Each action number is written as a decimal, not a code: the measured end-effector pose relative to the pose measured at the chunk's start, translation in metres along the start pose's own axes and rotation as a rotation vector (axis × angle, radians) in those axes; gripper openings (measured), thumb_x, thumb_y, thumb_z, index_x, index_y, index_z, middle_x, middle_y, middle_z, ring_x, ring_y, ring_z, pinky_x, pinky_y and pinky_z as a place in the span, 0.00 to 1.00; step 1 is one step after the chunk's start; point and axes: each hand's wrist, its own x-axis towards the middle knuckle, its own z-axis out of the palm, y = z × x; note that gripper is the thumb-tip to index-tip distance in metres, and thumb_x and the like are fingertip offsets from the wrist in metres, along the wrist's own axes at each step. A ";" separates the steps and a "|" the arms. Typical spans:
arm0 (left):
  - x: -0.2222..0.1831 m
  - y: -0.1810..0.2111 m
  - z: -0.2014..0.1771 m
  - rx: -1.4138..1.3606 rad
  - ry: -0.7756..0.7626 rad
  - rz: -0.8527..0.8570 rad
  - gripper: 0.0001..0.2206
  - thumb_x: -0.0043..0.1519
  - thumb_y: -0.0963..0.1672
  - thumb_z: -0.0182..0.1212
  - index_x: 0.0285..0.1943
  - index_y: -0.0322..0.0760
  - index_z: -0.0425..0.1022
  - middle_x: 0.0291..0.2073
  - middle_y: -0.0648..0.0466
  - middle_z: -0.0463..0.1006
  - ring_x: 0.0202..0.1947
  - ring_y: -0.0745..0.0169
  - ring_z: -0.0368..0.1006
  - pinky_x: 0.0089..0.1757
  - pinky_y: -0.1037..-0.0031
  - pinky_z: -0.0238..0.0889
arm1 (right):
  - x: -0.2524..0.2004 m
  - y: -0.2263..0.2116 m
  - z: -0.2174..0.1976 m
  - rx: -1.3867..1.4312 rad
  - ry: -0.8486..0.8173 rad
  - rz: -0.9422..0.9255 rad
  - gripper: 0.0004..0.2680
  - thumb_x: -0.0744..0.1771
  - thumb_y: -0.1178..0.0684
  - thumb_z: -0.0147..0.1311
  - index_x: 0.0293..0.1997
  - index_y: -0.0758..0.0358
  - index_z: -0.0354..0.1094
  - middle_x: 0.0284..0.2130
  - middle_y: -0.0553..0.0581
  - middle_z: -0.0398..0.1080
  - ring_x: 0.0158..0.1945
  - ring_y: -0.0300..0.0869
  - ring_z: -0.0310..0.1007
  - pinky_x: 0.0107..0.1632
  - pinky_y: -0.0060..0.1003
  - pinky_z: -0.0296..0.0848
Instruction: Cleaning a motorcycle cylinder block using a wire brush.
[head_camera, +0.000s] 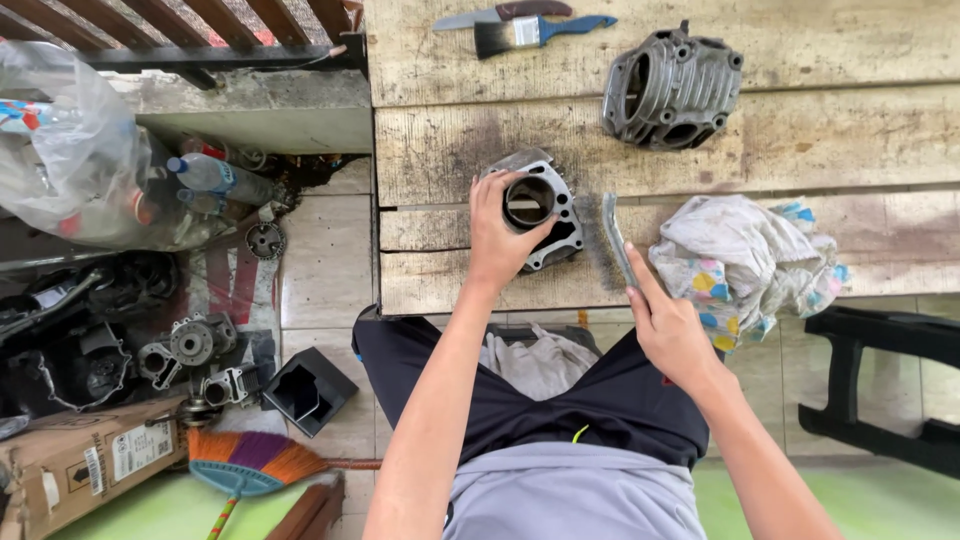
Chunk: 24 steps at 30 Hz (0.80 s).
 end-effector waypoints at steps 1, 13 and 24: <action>0.000 -0.001 -0.001 0.001 -0.006 -0.008 0.31 0.51 0.50 0.80 0.61 0.41 0.71 0.55 0.53 0.73 0.67 0.46 0.64 0.72 0.42 0.35 | 0.001 0.003 0.004 0.003 -0.007 0.007 0.21 0.70 0.46 0.38 0.75 0.29 0.49 0.23 0.82 0.73 0.37 0.73 0.74 0.40 0.64 0.71; 0.000 -0.008 0.003 0.035 -0.020 0.000 0.32 0.50 0.49 0.79 0.63 0.42 0.69 0.56 0.53 0.72 0.67 0.46 0.63 0.72 0.41 0.34 | 0.027 -0.031 -0.007 0.059 0.046 -0.156 0.21 0.71 0.51 0.38 0.76 0.38 0.50 0.34 0.79 0.75 0.32 0.69 0.77 0.37 0.59 0.77; 0.000 -0.009 0.001 0.025 -0.065 -0.030 0.30 0.55 0.48 0.78 0.65 0.44 0.67 0.58 0.55 0.70 0.69 0.47 0.60 0.73 0.40 0.33 | 0.146 -0.093 -0.044 -0.217 -0.196 -0.166 0.22 0.74 0.50 0.35 0.79 0.34 0.35 0.29 0.64 0.76 0.14 0.40 0.60 0.19 0.33 0.72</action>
